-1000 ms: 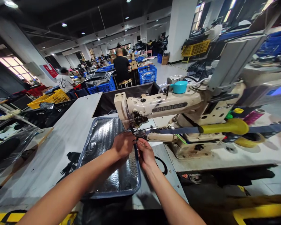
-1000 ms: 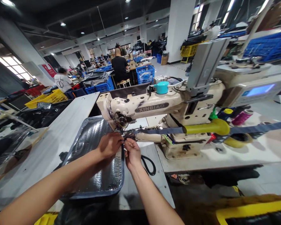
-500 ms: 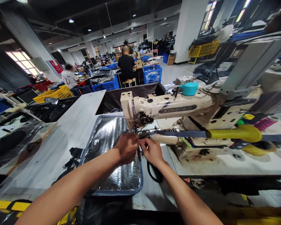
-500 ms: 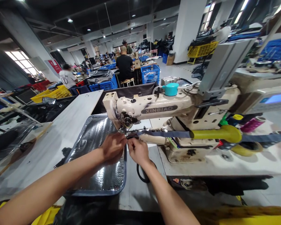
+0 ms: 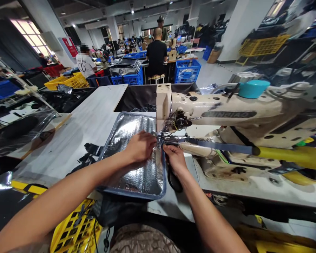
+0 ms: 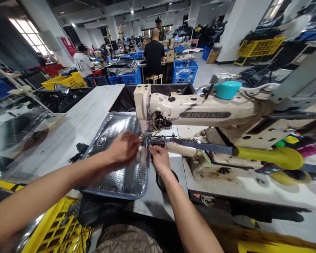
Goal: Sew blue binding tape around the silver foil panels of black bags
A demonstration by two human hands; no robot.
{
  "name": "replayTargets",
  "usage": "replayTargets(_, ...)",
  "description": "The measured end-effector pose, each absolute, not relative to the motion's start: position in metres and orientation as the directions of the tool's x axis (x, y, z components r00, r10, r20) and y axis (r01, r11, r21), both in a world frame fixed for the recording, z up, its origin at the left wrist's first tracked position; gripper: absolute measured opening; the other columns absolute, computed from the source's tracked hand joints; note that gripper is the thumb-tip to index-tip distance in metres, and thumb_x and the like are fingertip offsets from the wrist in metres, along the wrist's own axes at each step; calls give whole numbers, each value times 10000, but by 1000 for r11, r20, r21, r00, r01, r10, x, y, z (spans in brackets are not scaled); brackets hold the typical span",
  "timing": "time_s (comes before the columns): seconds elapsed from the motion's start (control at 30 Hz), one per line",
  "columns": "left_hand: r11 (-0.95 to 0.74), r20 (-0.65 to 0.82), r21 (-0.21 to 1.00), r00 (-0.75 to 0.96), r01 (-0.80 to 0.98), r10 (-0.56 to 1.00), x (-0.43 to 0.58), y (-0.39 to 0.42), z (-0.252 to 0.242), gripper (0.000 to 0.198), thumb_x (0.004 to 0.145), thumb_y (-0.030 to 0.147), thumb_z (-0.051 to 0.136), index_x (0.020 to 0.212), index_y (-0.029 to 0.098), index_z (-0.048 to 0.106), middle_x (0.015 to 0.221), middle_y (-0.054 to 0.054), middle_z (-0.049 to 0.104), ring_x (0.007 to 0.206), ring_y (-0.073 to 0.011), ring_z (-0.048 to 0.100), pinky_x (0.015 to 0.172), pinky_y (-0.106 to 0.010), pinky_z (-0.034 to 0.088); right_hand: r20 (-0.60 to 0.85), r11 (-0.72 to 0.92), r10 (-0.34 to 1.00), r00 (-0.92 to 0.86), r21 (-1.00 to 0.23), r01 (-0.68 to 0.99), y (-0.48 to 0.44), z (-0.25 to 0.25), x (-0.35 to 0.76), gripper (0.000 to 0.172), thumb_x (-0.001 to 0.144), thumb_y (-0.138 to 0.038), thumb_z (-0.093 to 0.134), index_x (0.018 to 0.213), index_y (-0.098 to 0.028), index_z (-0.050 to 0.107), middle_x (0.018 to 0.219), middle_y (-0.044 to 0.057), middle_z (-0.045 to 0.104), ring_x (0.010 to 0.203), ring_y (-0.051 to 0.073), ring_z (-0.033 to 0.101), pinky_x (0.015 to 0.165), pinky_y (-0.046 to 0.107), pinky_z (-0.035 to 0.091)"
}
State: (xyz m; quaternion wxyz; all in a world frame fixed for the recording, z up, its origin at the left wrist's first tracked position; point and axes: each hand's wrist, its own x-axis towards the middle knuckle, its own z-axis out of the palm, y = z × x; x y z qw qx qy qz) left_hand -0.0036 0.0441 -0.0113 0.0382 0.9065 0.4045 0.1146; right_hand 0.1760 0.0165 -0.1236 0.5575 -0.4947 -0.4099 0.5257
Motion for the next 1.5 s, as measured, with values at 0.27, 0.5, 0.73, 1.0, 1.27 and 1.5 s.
replayTargets(0.27, -311, 154, 250, 279, 917, 948, 41, 68, -29, 237, 944, 376, 651, 906, 175, 770, 1055, -127, 743, 1091, -313, 643, 952, -434, 501, 23, 24, 995, 100, -1000, -10, -6, -128, 177, 475, 878, -618, 653, 638, -214, 579, 549, -22, 542, 500, 129, 437, 502, 268, 330)
replayTargets(0.5, -164, 190, 326, 105, 931, 976, 65, 69, -40, 186, 868, 380, 702, 840, 210, 773, 946, -100, 776, 1104, -332, 639, 945, -451, 485, 277, 212, 930, 242, -941, 263, -33, -88, 262, 347, 912, -502, 695, 850, -165, 757, 699, 40, 719, 592, 165, 615, 588, 275, 467)
replayTargets(0.73, -93, 204, 288, 34, 953, 978, 73, 68, -40, 263, 852, 457, 709, 801, 211, 788, 861, -135, 768, 1068, -345, 661, 884, -459, 508, 418, 284, 780, 466, -900, 332, -43, -71, 320, 320, 899, -467, 748, 808, -160, 742, 598, 1, 655, 518, 130, 562, 516, 245, 428)
replayTargets(1.0, -91, 218, 284, 28, 955, 975, 72, 65, -41, 178, 821, 343, 718, 858, 194, 809, 861, -126, 780, 1050, -327, 689, 871, -411, 514, 463, 337, 742, 486, -883, 327, -51, -77, 328, 316, 903, -472, 765, 831, -165, 739, 618, 0, 662, 527, 126, 568, 534, 250, 436)
replayTargets(1.27, -123, 248, 259, 57, 958, 967, 70, 64, -46, 248, 905, 314, 592, 856, 164, 783, 891, -137, 773, 977, -295, 687, 843, -387, 512, 436, 358, 709, 554, -900, 250, -45, -82, 333, 329, 856, -494, 807, 840, -171, 752, 608, -5, 641, 509, 137, 553, 513, 276, 415)
replayTargets(1.5, -227, 249, 284, 157, 931, 956, 65, 64, -47, 200, 885, 239, 603, 789, 184, 770, 904, -90, 776, 959, -260, 662, 862, -363, 491, 432, 422, 595, 678, -886, 194, -39, -78, 346, 332, 766, -449, 874, 820, -142, 759, 602, 45, 664, 470, 155, 569, 477, 302, 456)
